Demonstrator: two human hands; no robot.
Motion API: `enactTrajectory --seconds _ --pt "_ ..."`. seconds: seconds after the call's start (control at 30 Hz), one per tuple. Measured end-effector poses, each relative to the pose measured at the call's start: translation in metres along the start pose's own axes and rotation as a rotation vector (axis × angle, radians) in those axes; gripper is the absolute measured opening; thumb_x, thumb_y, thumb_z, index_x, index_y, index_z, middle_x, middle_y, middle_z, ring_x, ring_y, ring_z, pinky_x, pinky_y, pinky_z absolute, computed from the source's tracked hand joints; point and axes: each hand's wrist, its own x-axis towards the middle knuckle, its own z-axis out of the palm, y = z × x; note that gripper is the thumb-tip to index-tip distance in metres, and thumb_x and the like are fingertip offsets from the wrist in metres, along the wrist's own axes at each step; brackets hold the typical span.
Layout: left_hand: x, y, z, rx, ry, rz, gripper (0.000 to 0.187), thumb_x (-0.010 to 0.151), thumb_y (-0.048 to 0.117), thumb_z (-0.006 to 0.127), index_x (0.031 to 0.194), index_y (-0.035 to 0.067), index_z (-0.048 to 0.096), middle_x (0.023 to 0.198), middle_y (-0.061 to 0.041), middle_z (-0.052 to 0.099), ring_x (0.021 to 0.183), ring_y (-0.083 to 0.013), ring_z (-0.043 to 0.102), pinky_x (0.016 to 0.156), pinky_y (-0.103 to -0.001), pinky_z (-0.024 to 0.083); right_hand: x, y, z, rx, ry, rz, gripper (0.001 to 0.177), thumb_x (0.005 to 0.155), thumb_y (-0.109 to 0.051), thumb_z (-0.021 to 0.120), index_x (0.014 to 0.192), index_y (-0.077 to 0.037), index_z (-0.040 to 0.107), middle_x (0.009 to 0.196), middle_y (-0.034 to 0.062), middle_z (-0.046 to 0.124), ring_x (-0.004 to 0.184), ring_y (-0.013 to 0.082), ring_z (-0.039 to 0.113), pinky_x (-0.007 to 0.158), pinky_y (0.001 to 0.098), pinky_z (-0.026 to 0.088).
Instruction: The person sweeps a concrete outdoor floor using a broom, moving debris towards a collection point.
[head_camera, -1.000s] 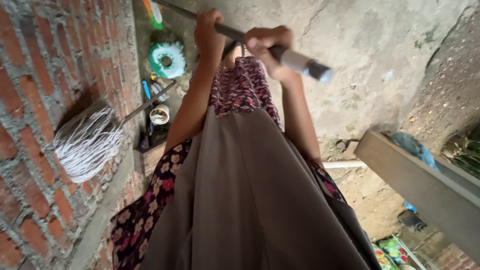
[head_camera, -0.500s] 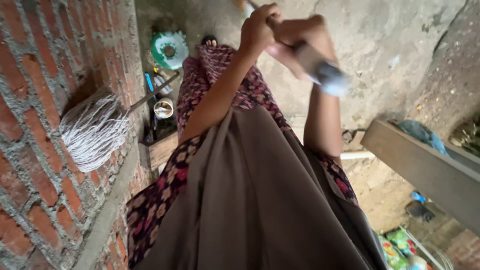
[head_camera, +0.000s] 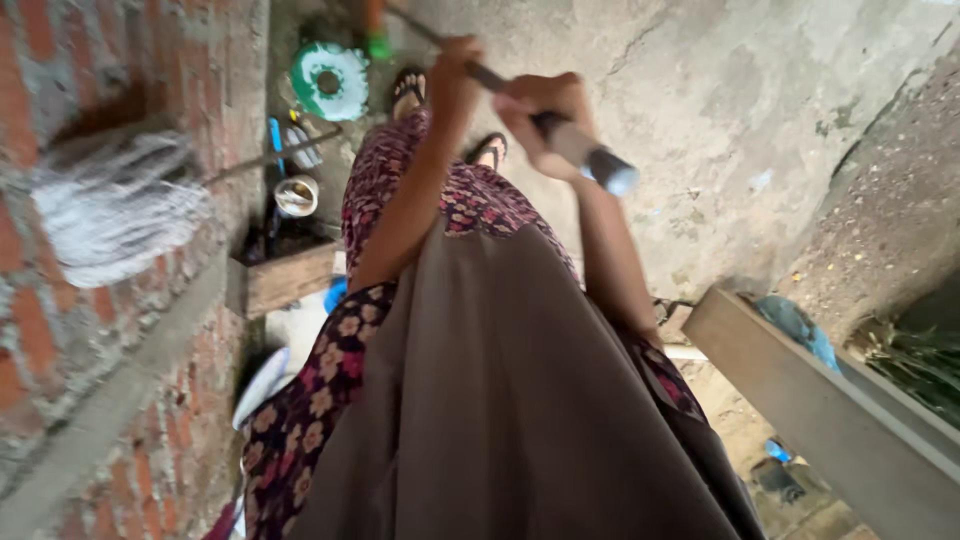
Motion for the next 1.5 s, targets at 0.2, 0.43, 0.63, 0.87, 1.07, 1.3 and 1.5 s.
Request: enactTrajectory --seconds 0.2,0.43,0.63,0.87,1.07,1.3,1.5 --pt "-0.070 0.118 0.047 -0.156 -0.282 0.145 0.013 0.095 0.019 0.076 0.097 0.010 0.067 0.088 -0.013 0.072 0.083 -0.0304 0.073 0.075 -0.045 0.056 -0.038 -0.053 -0.064 -0.263 -0.148 0.089 0.054 0.114 -0.011 0.084 0.073 0.001 0.051 0.065 0.0141 0.047 0.058 0.0267 0.047 0.056 0.0403 0.037" --pt "-0.102 0.137 0.075 -0.035 -0.049 0.279 0.008 0.092 0.023 0.074 0.093 0.015 0.073 0.083 -0.011 0.077 0.081 -0.0357 0.078 0.071 -0.049 0.057 -0.077 -0.082 -0.113 0.029 -0.028 -0.124 0.059 0.130 -0.033 0.067 0.081 -0.002 0.057 0.076 0.0081 0.058 0.064 0.0201 0.059 0.059 0.0354 0.044" --pt "-0.066 0.008 0.076 0.261 0.166 0.261 0.006 0.087 0.024 0.075 0.085 0.018 0.074 0.084 -0.013 0.076 0.083 -0.0415 0.077 0.071 -0.055 0.056 -0.102 -0.020 -0.055 0.239 0.187 0.050 0.058 0.123 -0.017 0.063 0.068 -0.002 0.051 0.066 0.0079 0.055 0.058 0.0195 0.046 0.053 0.0350 0.033" --pt "-0.113 0.055 0.104 -0.068 -0.174 0.176 0.015 0.092 0.027 0.075 0.098 0.013 0.074 0.099 -0.009 0.082 0.093 -0.0339 0.082 0.080 -0.046 0.063 -0.114 -0.050 -0.066 -0.130 0.015 0.206 0.042 0.124 -0.011 0.072 0.087 0.006 0.065 0.077 0.0105 0.061 0.066 0.0205 0.052 0.066 0.0392 0.041" --pt "-0.132 0.113 0.050 -0.172 -0.274 0.318 0.020 0.090 0.026 0.074 0.102 0.011 0.073 0.099 -0.012 0.080 0.096 -0.0380 0.080 0.082 -0.049 0.061 -0.100 -0.084 -0.072 -0.241 -0.114 0.125 0.043 0.122 -0.022 0.078 0.092 0.005 0.068 0.077 0.0139 0.058 0.064 0.0207 0.054 0.063 0.0362 0.043" --pt "-0.123 0.047 -0.003 0.273 -0.103 0.292 0.010 0.090 0.021 0.069 0.090 0.013 0.074 0.092 -0.015 0.077 0.096 -0.0450 0.075 0.078 -0.057 0.056 -0.129 -0.059 -0.024 0.220 0.192 0.191 0.061 0.127 -0.033 0.068 0.076 0.000 0.061 0.074 0.0075 0.064 0.065 0.0185 0.057 0.059 0.0340 0.043" --pt "-0.159 0.040 0.045 0.374 -0.383 0.158 0.012 0.100 0.022 0.064 0.094 0.015 0.072 0.099 -0.015 0.074 0.096 -0.0420 0.075 0.081 -0.055 0.058 -0.189 -0.070 -0.023 0.058 0.227 0.340 0.054 0.126 -0.023 0.069 0.079 0.002 0.059 0.075 0.0099 0.061 0.067 0.0184 0.054 0.064 0.0385 0.041"
